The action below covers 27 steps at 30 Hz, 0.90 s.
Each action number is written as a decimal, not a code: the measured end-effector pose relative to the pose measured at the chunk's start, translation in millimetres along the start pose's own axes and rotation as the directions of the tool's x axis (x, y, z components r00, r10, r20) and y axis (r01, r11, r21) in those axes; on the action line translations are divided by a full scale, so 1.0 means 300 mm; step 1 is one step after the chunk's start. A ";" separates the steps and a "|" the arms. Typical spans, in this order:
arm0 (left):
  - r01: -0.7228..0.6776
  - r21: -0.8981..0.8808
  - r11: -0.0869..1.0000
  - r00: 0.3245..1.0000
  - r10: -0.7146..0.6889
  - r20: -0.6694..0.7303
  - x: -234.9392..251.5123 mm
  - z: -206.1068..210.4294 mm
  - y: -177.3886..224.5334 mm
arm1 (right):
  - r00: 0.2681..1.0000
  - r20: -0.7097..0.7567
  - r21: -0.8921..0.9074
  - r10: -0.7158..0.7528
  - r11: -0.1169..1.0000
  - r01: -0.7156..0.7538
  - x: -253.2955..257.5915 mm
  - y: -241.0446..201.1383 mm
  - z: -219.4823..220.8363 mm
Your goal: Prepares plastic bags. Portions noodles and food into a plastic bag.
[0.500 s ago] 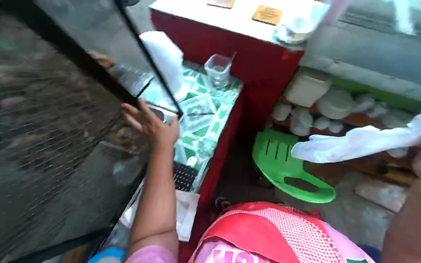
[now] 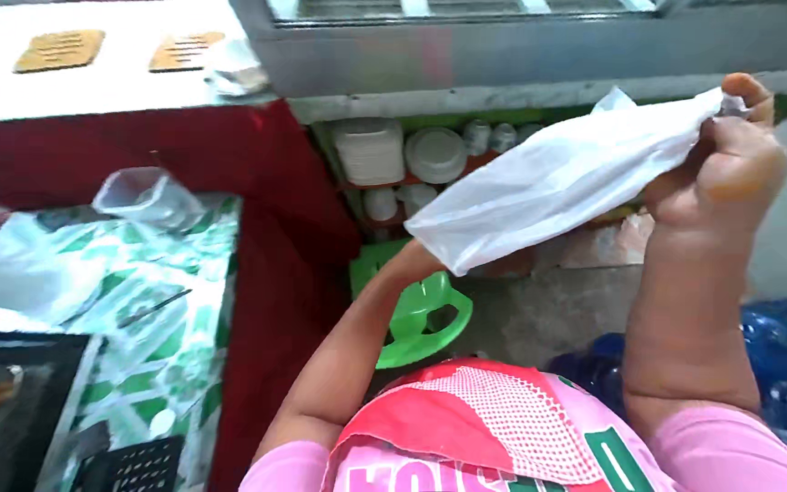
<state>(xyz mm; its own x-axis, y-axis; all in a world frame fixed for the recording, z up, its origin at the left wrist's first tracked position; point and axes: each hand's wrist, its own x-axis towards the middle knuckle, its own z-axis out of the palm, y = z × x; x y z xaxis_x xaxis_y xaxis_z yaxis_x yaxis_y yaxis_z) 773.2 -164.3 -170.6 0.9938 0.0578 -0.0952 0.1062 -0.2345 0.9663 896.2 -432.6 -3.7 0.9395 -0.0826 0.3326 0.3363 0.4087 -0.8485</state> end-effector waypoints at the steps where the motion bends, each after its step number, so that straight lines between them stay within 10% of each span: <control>1: 0.075 -0.258 0.963 0.995 -0.054 0.089 0.054 0.064 -0.018 | 0.999 -0.043 0.020 0.010 1.000 -0.009 0.038 0.001 -0.070; 3: 0.155 -0.720 0.676 0.976 0.006 0.215 0.144 0.175 -0.053 | 0.988 -0.148 -0.006 0.035 0.999 -0.037 0.095 0.003 -0.211; 6: 0.095 -0.858 0.505 0.948 0.218 0.233 0.214 0.288 0.071 | 0.950 -0.310 -0.117 0.036 0.990 -0.076 0.145 0.013 -0.421; 10: -0.049 -0.766 0.640 0.900 0.361 0.244 0.346 0.418 0.229 | 0.876 -0.481 -0.203 -0.025 0.976 -0.083 0.144 0.039 -0.657; 14: 0.014 -0.636 0.772 0.951 0.186 0.246 0.500 0.630 0.320 | 0.805 -0.592 -0.374 -0.016 0.891 -0.257 0.122 0.040 -0.894; 17: 0.011 -0.489 0.872 0.954 0.137 0.265 0.639 0.785 0.334 | 0.831 -0.556 -0.716 0.006 0.505 -0.482 0.113 0.031 -1.106; 20: -0.109 -0.318 0.942 0.918 0.218 0.330 0.818 0.941 0.337 | 0.902 -0.419 -0.893 -0.104 0.227 -0.389 0.162 -0.013 -1.203; 23: -0.279 -0.042 0.959 0.851 0.267 0.452 0.991 1.122 0.359 | 0.970 -0.243 -0.903 -0.004 0.367 -0.225 0.257 0.027 -1.126; 27: -0.396 0.193 0.898 0.732 0.181 0.657 1.211 1.347 0.479 | 0.899 -0.189 -0.806 0.396 0.460 -0.372 0.509 0.199 -1.111</control>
<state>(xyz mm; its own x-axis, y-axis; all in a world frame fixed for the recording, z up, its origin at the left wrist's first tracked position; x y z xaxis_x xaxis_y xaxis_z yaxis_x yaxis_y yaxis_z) 1163.0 -569.1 -163.0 0.7683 -0.6380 -0.0516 -0.2913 -0.4203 0.8593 1081.7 -723.9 -140.8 0.9898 -0.0838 -0.1148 -0.1417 -0.5137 -0.8462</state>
